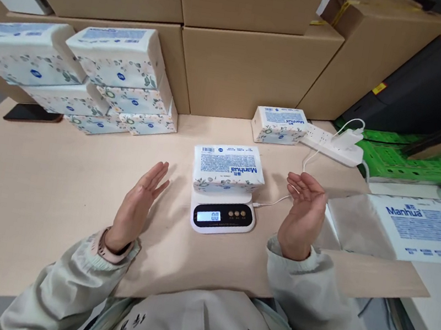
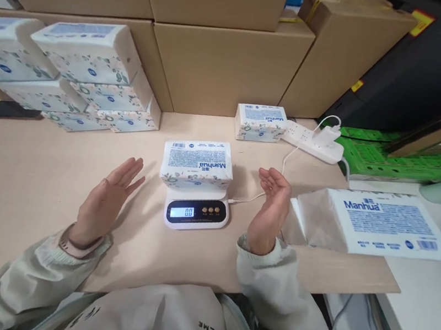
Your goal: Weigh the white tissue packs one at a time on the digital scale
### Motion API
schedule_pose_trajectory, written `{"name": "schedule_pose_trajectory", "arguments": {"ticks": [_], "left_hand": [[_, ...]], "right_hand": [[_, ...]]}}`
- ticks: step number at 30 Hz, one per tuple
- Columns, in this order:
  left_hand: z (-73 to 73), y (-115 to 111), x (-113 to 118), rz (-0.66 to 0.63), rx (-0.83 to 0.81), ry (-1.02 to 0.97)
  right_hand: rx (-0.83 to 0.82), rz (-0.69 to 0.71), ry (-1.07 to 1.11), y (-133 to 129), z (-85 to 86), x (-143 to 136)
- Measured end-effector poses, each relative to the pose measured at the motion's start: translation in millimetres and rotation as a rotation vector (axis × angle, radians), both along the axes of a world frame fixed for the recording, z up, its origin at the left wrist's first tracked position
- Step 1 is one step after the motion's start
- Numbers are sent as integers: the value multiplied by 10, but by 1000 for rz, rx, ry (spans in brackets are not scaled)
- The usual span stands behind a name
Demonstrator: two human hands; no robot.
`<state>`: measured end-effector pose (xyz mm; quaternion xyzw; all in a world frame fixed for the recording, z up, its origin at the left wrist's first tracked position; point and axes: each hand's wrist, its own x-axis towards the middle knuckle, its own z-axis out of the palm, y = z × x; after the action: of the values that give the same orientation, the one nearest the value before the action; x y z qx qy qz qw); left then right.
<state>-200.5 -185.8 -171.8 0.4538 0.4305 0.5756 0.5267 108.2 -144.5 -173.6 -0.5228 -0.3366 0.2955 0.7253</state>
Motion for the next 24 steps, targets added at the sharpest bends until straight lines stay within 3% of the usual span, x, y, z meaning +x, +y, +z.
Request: {"name": "schedule_pose_trajectory", "arguments": {"ticks": [15,24], "left_hand": [[29,-2,69,12,-32,-20],[30,-15,72,17,-33,-22]], "right_hand": [[-10,44,95,-9,19,10],[-25,46,22,-25,25,13]]}}
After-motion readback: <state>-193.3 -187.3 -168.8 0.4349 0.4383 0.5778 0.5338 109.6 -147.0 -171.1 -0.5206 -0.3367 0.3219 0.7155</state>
